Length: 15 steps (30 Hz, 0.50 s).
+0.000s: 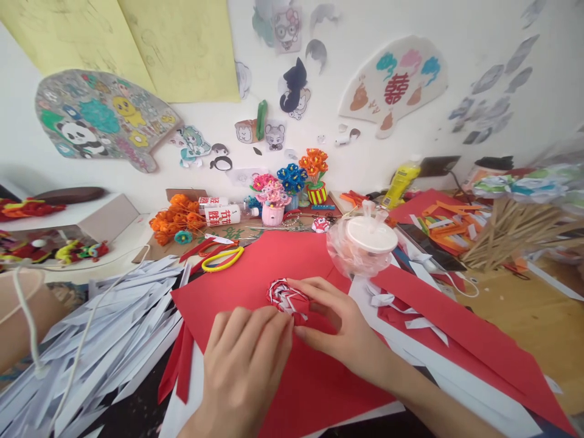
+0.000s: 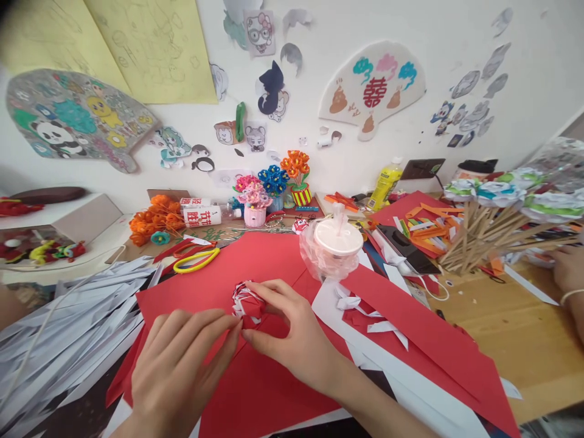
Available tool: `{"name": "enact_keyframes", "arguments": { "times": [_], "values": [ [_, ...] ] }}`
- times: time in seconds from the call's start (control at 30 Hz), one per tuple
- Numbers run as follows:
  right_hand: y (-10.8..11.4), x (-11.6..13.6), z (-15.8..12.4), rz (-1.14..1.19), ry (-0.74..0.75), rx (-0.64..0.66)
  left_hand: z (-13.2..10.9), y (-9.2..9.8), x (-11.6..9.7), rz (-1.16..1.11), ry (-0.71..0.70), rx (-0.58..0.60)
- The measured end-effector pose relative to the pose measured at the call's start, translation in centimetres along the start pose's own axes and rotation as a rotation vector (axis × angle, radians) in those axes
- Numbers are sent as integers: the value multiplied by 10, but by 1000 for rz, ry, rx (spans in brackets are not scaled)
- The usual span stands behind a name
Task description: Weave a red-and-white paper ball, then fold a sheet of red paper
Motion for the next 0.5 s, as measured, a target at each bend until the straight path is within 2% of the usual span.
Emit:
{"name": "enact_keyframes", "arguments": {
  "times": [0.17, 0.27, 0.37, 0.5],
  "values": [
    [-1, -1, 0, 109, -10, 45, -6, -29, 42, -472, 480, 288],
    [-2, -2, -1, 129, -1, 66, -17, -42, 53, -673, 711, 372],
    [-3, -3, -1, 135, -3, 81, -26, -50, 54, -789, 854, 404],
    [-3, -2, -1, 135, 3, 95, -27, -49, 53, -782, 891, 379]
  ]
}}
Point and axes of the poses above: each hand's wrist, its own z-axis towards the middle knuckle, its own y-axis out of the back of the hand, x = y × z, the point moved 9 cm from there along z, towards the middle knuckle, and after that the axes turned 1 degree about z, right-handed, at the moved point
